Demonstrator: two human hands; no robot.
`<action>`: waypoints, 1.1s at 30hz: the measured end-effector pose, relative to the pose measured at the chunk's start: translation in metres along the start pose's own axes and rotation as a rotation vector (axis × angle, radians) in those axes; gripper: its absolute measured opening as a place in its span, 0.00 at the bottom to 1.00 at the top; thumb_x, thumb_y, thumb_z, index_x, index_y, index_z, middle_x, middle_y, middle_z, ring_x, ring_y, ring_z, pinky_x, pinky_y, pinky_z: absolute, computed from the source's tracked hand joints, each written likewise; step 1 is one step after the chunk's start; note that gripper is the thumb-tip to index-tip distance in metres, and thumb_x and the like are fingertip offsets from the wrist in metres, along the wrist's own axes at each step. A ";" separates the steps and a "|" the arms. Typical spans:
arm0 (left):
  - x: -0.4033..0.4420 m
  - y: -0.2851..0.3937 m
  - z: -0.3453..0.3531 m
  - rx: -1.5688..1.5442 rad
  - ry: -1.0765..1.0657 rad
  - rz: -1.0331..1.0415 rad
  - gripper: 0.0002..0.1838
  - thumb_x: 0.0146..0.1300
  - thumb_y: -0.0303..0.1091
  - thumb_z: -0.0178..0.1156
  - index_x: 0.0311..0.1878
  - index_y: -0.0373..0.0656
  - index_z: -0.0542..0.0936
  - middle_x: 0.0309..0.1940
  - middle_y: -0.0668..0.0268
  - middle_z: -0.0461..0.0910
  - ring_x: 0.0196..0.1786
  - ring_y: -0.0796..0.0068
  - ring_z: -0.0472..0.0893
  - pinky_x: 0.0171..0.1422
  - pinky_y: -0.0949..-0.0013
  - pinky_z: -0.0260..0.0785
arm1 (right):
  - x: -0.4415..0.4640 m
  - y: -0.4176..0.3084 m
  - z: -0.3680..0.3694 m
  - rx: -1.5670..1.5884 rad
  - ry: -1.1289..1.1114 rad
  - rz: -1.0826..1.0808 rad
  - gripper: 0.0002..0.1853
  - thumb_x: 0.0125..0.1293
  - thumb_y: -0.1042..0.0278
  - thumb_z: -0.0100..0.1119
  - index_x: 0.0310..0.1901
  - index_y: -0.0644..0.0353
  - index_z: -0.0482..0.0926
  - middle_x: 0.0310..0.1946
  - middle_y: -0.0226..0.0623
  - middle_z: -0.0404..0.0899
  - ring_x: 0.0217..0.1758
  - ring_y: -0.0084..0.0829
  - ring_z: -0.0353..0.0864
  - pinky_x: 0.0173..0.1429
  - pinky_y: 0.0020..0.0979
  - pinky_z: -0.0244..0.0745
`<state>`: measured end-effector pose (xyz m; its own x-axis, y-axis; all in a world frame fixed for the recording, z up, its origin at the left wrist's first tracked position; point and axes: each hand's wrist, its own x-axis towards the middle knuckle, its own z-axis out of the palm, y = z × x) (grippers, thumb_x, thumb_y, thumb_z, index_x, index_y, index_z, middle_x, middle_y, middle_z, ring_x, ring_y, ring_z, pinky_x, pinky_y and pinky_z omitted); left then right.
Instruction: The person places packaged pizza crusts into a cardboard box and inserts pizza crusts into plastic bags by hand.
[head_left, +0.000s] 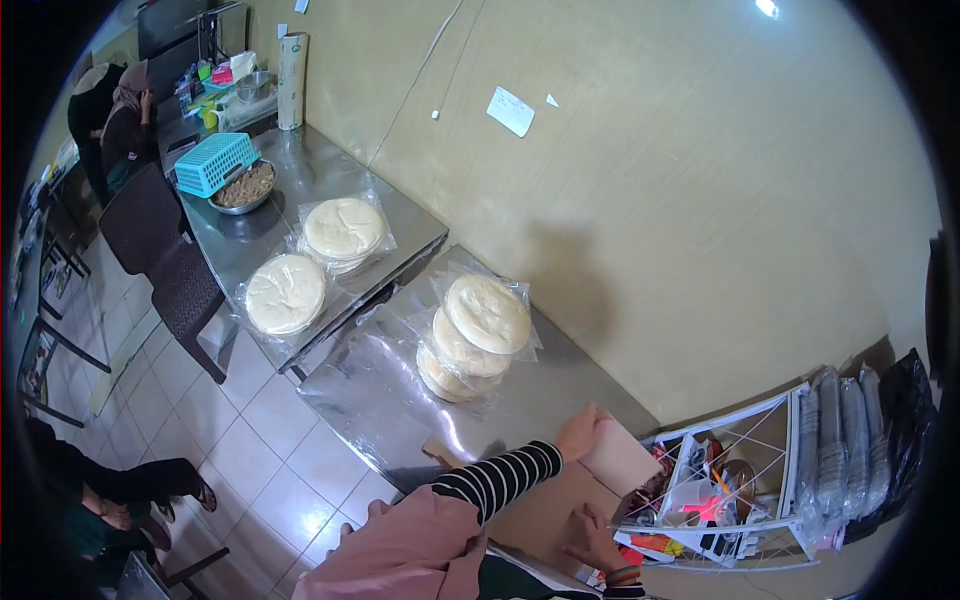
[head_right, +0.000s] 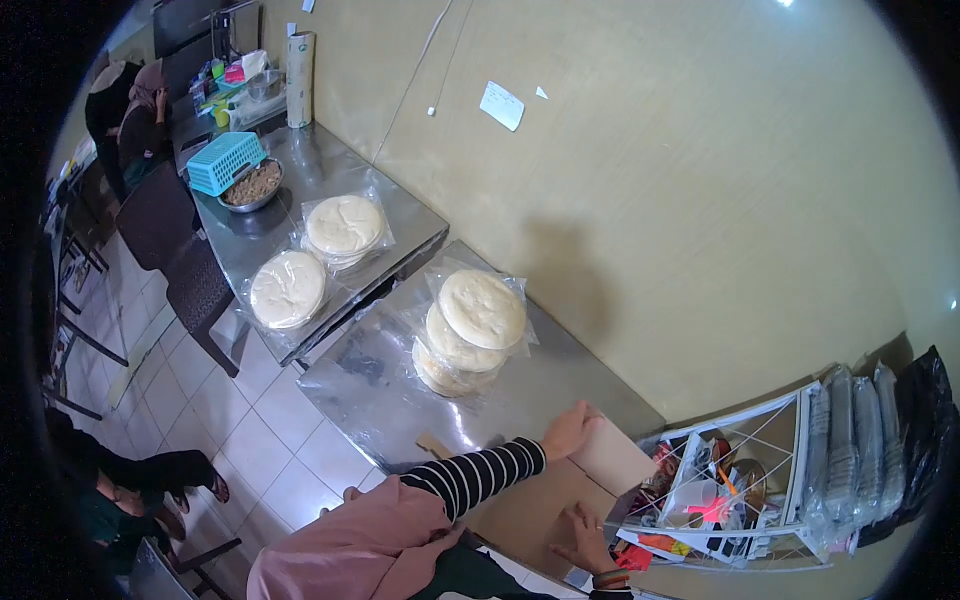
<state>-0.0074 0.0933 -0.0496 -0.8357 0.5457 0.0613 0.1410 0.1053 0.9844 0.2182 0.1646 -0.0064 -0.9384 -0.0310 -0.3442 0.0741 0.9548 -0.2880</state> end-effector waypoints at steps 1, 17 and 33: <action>0.005 -0.006 -0.007 0.008 0.044 -0.036 0.18 0.61 0.45 0.50 0.40 0.37 0.65 0.30 0.48 0.76 0.38 0.46 0.75 0.40 0.52 0.66 | 0.006 -0.004 -0.002 -0.049 0.001 -0.049 0.40 0.45 0.49 0.66 0.57 0.60 0.63 0.59 0.53 0.54 0.63 0.50 0.53 0.63 0.45 0.54; -0.056 0.039 -0.033 0.117 0.047 0.026 0.41 0.58 0.42 0.53 0.65 0.35 0.43 0.65 0.40 0.33 0.67 0.37 0.39 0.67 0.42 0.35 | 0.039 -0.032 -0.031 1.714 -0.231 0.106 0.28 0.43 0.78 0.52 0.52 0.59 0.64 0.45 0.34 0.70 0.48 0.30 0.68 0.52 0.29 0.63; -0.114 0.015 -0.118 0.449 0.173 -0.169 0.18 0.62 0.43 0.48 0.32 0.36 0.78 0.27 0.48 0.77 0.33 0.51 0.78 0.37 0.55 0.69 | 0.032 -0.009 -0.058 -0.176 0.126 -0.573 0.08 0.48 0.63 0.59 0.21 0.57 0.75 0.22 0.37 0.73 0.31 0.38 0.74 0.48 0.41 0.64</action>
<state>0.0271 -0.0657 -0.0222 -0.9370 0.3480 -0.0290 0.1781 0.5478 0.8174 0.1675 0.1721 0.0368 -0.8461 -0.5288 -0.0666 -0.5007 0.8315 -0.2406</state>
